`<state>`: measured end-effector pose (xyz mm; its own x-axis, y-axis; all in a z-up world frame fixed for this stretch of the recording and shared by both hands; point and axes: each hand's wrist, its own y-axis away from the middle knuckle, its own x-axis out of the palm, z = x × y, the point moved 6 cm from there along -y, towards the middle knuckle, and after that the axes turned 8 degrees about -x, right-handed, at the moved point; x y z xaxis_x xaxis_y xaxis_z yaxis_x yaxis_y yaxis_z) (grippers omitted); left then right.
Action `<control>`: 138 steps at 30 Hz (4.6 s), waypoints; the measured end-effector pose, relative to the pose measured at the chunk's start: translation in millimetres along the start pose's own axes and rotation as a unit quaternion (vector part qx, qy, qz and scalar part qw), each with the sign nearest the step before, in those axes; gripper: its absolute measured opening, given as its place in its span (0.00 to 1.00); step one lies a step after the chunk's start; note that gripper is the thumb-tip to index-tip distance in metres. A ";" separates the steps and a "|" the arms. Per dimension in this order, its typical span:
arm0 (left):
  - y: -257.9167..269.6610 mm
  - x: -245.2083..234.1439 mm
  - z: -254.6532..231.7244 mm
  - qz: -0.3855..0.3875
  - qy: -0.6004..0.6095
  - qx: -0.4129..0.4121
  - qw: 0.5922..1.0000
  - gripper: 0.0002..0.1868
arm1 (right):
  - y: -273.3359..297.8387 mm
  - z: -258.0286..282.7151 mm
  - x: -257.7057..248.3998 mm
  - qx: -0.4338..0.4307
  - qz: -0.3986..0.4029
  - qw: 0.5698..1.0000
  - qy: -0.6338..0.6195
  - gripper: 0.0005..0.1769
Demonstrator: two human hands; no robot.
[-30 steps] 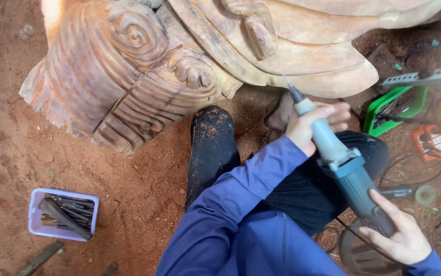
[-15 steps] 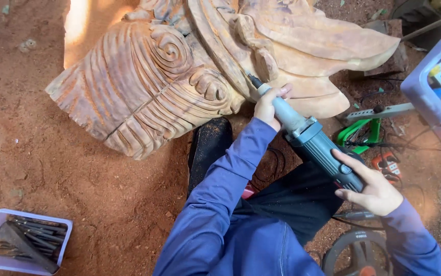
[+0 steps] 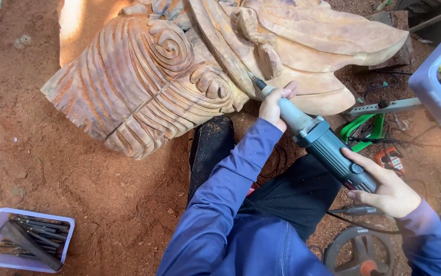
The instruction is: Carving intricate details and textures into a large wooden sculpture using a power die grinder.
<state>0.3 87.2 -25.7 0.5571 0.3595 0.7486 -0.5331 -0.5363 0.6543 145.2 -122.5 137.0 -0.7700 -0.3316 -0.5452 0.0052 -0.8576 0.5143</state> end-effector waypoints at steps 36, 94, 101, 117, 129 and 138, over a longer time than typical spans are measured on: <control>-9.6 -7.4 79.1 -0.012 -0.047 -0.051 0.998 0.24 | 29.1 -102.8 -30.5 0.213 0.095 0.969 0.088 0.63; -27.6 26.2 158.2 -0.009 -0.049 -0.103 0.993 0.14 | 93.4 -187.9 -57.5 0.255 -0.011 0.954 -0.159 0.72; -24.1 32.8 188.0 0.018 -0.052 -0.127 0.990 0.11 | 143.6 -188.3 -40.4 0.187 -0.102 0.974 -0.076 0.68; 16.1 -11.0 47.0 0.104 -0.032 -0.012 0.994 0.22 | 53.8 -67.6 41.6 -0.112 -0.026 0.978 0.173 0.51; 14.6 -8.9 49.5 0.036 -0.069 -0.064 0.995 0.31 | 48.0 -57.9 24.0 -0.093 -0.009 0.980 0.175 0.52; -16.9 -1.8 102.5 0.079 -0.003 -0.086 0.993 0.15 | 58.8 -55.8 -44.2 0.002 -0.008 0.984 0.177 0.55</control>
<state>73.5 17.3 -49.1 0.4624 0.2762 0.8426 -0.7139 -0.4476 0.5385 215.1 -180.2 154.4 -0.4996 -0.4340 -0.7497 -0.0086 -0.8629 0.5052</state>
